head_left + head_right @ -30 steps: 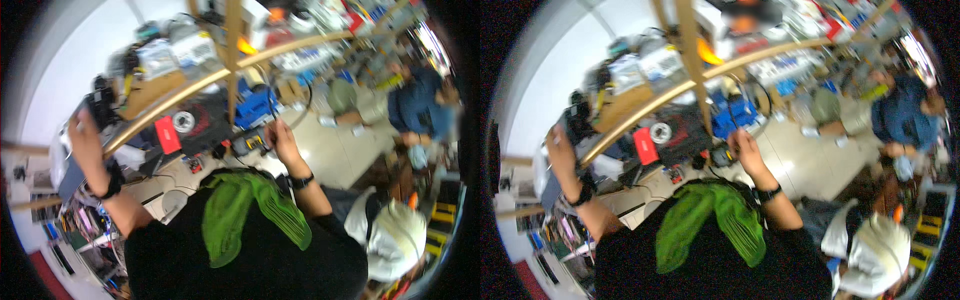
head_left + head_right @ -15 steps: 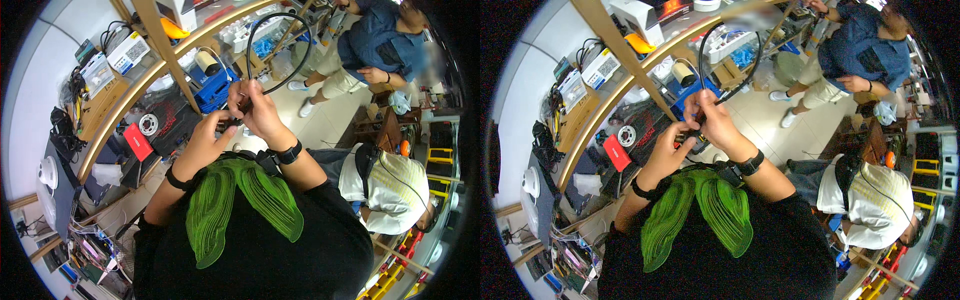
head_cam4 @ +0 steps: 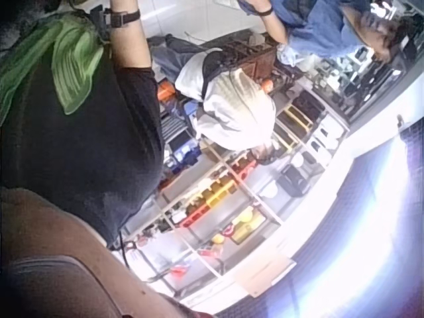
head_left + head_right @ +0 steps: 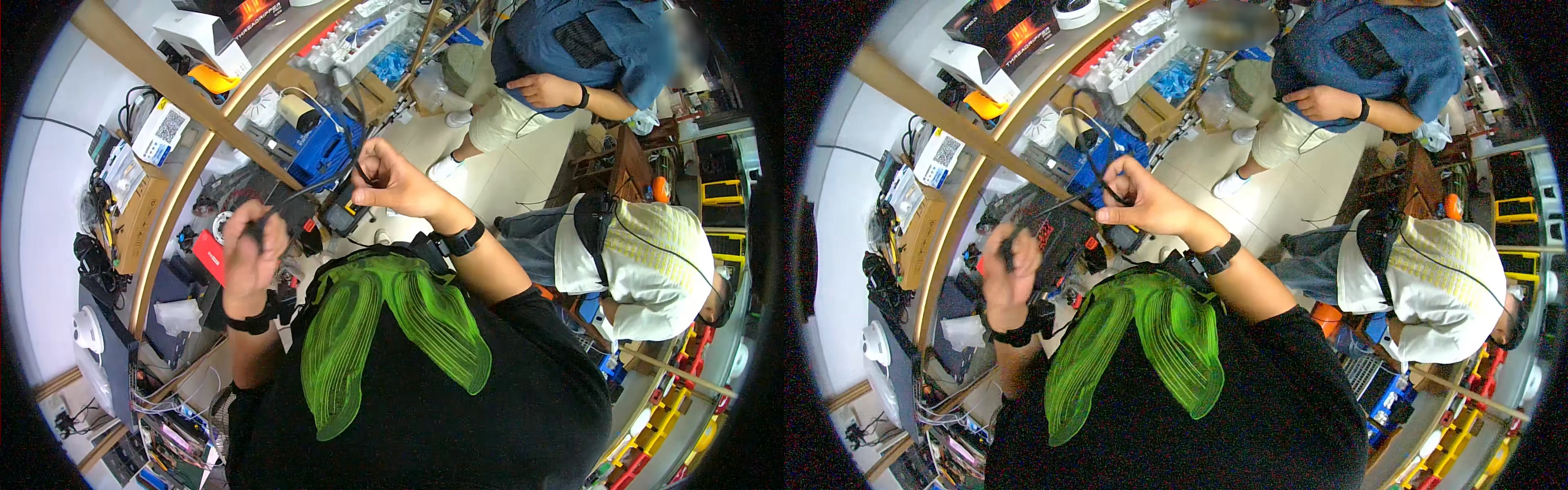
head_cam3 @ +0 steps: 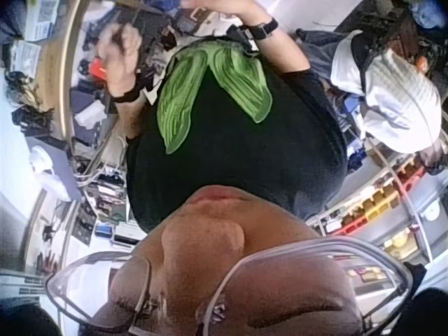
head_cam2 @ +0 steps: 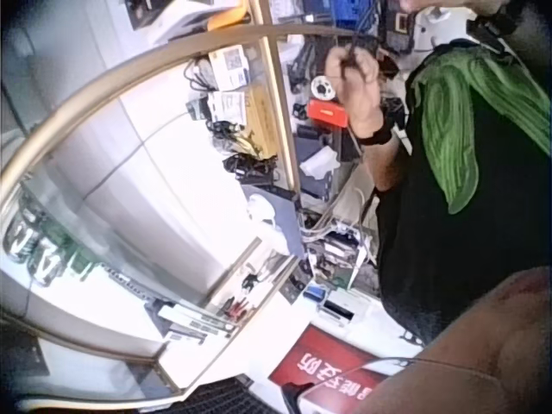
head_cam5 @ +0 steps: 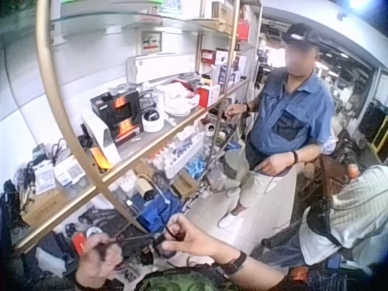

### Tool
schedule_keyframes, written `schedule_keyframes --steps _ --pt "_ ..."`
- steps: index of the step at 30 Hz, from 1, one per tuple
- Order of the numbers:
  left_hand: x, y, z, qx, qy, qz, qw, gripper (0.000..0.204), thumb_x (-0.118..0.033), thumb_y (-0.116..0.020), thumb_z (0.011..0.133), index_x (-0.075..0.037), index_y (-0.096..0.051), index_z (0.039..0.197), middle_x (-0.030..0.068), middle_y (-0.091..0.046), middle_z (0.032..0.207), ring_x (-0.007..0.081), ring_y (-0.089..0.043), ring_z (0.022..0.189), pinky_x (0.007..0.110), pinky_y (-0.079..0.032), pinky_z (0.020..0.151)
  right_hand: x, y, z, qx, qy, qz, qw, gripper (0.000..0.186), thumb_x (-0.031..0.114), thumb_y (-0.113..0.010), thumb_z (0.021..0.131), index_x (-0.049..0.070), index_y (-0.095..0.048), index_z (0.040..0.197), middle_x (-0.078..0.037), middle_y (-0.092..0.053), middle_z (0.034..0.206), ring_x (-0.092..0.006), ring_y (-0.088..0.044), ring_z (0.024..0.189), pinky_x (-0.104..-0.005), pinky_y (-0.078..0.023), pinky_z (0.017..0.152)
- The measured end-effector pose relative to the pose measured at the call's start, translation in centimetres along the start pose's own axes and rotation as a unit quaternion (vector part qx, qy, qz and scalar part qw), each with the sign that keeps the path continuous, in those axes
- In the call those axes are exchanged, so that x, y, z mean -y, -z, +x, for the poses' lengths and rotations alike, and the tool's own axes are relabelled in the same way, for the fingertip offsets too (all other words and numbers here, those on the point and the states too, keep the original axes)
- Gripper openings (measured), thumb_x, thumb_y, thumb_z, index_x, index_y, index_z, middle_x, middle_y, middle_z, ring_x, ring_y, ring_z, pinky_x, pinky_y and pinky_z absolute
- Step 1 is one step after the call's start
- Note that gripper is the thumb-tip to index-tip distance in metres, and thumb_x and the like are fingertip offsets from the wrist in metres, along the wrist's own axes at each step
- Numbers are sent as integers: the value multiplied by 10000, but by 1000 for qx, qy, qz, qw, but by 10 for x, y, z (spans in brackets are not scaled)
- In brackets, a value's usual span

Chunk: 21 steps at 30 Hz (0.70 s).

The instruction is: Inspecting various electronic components including a dome security camera, a CPU, and a CPU heatsink with fan.

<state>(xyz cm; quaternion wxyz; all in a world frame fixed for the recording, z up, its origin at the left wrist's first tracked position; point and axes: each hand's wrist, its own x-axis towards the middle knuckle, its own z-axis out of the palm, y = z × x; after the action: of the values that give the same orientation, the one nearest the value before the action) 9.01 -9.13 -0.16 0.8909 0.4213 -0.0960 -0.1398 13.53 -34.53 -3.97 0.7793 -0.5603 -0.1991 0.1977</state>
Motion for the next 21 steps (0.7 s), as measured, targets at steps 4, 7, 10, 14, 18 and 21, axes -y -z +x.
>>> schedule_keyframes --steps 4,7,10,14,18,21 --pt "-39 2 -22 -10 -99 16 995 341 -335 -668 829 -51 -483 865 -26 -432 627 59 -391 534 198 -256 480 -19 19 -11 -114 -24 -76 990 211 126 -668 854 53 -513 978 34 -507 798 -62 -459 750 -224 -390 701" --pt "-62 26 -40 74 -176 -86 978 323 -308 -707 785 -125 -444 746 -74 -426 577 49 -409 513 194 -254 461 -25 48 -15 -190 7 -168 967 124 116 -630 874 33 -569 943 25 -544 807 -78 -491 762 -237 -410 719" --pt "-71 26 -63 -45 -243 212 946 401 -327 -767 721 -108 -436 663 23 -509 648 126 -478 581 249 -335 525 -8 57 -20 -233 12 -146 961 103 105 -621 870 45 -577 942 27 -571 816 -66 -500 755 -225 -404 689" --pt "-62 34 -72 -23 -12 579 815 290 -97 -766 640 -39 -497 733 74 -518 848 192 -505 774 292 -394 690 20 63 -25 -250 -6 14 968 75 83 -607 868 84 -588 941 50 -578 828 -19 -472 711 -183 -353 598" --pt "-9 75 -77 -71 26 698 712 245 17 -686 657 -13 -461 749 121 -526 811 259 -536 758 326 -426 686 70 49 -28 -163 -4 68 984 131 27 -622 835 62 -584 956 56 -562 824 -24 -476 702 -179 -366 609" --pt "33 108 -72 -83 53 750 654 165 -49 -643 739 -5 -498 805 162 -541 831 346 -540 802 380 -435 703 98 47 -23 -124 67 -130 981 237 -4 -669 779 46 -571 989 59 -490 763 -26 -451 704 -178 -356 615"
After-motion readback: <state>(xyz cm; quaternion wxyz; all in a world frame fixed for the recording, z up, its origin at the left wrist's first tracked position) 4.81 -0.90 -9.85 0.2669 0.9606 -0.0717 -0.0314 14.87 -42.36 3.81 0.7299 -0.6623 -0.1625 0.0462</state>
